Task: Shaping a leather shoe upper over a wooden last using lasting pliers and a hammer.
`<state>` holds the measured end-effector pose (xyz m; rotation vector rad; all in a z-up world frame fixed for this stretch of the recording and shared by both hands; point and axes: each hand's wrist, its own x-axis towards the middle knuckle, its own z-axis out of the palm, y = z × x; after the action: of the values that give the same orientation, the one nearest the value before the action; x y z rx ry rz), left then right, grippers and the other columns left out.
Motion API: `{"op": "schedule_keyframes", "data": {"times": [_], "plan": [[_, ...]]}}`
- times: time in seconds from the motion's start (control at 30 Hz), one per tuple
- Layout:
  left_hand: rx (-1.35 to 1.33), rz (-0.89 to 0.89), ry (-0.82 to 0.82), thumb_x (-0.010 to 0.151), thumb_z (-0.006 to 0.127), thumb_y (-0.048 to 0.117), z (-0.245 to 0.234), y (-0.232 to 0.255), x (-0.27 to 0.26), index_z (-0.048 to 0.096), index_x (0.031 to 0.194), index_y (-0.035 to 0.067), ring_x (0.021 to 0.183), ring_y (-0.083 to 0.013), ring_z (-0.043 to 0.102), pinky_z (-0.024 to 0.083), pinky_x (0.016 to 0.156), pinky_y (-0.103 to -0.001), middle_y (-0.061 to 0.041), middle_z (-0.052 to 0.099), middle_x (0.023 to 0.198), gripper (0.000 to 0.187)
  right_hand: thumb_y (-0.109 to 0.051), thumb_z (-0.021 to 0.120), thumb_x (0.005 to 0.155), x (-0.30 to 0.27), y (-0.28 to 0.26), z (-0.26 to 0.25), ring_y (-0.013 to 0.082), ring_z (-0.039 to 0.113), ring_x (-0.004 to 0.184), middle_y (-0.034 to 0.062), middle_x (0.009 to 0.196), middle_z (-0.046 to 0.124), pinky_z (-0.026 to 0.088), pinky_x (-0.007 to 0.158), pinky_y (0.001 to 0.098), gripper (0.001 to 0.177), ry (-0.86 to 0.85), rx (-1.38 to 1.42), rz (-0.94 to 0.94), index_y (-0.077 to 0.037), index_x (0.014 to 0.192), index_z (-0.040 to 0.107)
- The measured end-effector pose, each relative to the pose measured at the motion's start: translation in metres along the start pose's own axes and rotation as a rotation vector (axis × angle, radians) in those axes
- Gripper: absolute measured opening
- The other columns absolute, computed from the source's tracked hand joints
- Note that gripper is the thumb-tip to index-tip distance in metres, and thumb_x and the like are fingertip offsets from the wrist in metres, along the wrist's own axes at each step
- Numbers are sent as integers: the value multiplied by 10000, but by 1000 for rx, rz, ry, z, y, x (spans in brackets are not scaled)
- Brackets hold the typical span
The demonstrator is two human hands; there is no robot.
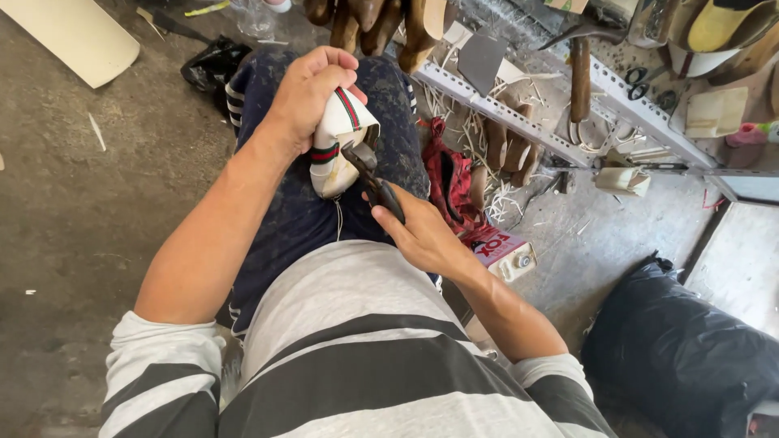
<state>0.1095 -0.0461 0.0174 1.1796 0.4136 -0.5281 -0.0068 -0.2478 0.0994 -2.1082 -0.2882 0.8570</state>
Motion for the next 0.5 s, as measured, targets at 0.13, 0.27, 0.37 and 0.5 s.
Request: {"op": "schedule_keyframes", "data": {"times": [0.13, 0.27, 0.37, 0.5], "plan": [[42, 13, 11, 904, 589, 173, 4, 0, -3, 617, 1059, 137, 557, -182, 683, 495, 463, -284, -146, 759, 786, 161, -441, 392, 1049, 4, 1, -2, 210, 600, 840, 39, 934, 646, 462, 816, 355, 452, -25, 16, 76, -103, 1297, 562], [107, 46, 1, 920, 587, 188, 7, 1, -7, 613, 1089, 146, 531, -153, 667, 485, 451, -269, -117, 763, 777, 176, -442, 412, 1030, 2, 3, -9, 229, 575, 1371, 133, 1413, 650, 418, 1136, 365, 645, -95, 200, 76, -10, 1510, 414], [157, 87, -13, 928, 583, 200, 7, 0, -9, 614, 1102, 148, 535, -130, 659, 480, 456, -257, -96, 768, 780, 184, -371, 468, 1014, -1, -1, -16, 231, 671, 1210, 125, 1254, 716, 517, 1045, 354, 566, -141, 388, 179, 15, 1428, 494], [184, 68, 16, 922, 569, 201, 8, 5, -10, 613, 1106, 163, 495, -112, 603, 439, 447, -264, -87, 768, 767, 194, -361, 423, 1036, 0, -29, -20, 119, 677, 758, 5, 743, 689, 500, 746, 290, 406, -91, 148, 245, -117, 1316, 589]]}}
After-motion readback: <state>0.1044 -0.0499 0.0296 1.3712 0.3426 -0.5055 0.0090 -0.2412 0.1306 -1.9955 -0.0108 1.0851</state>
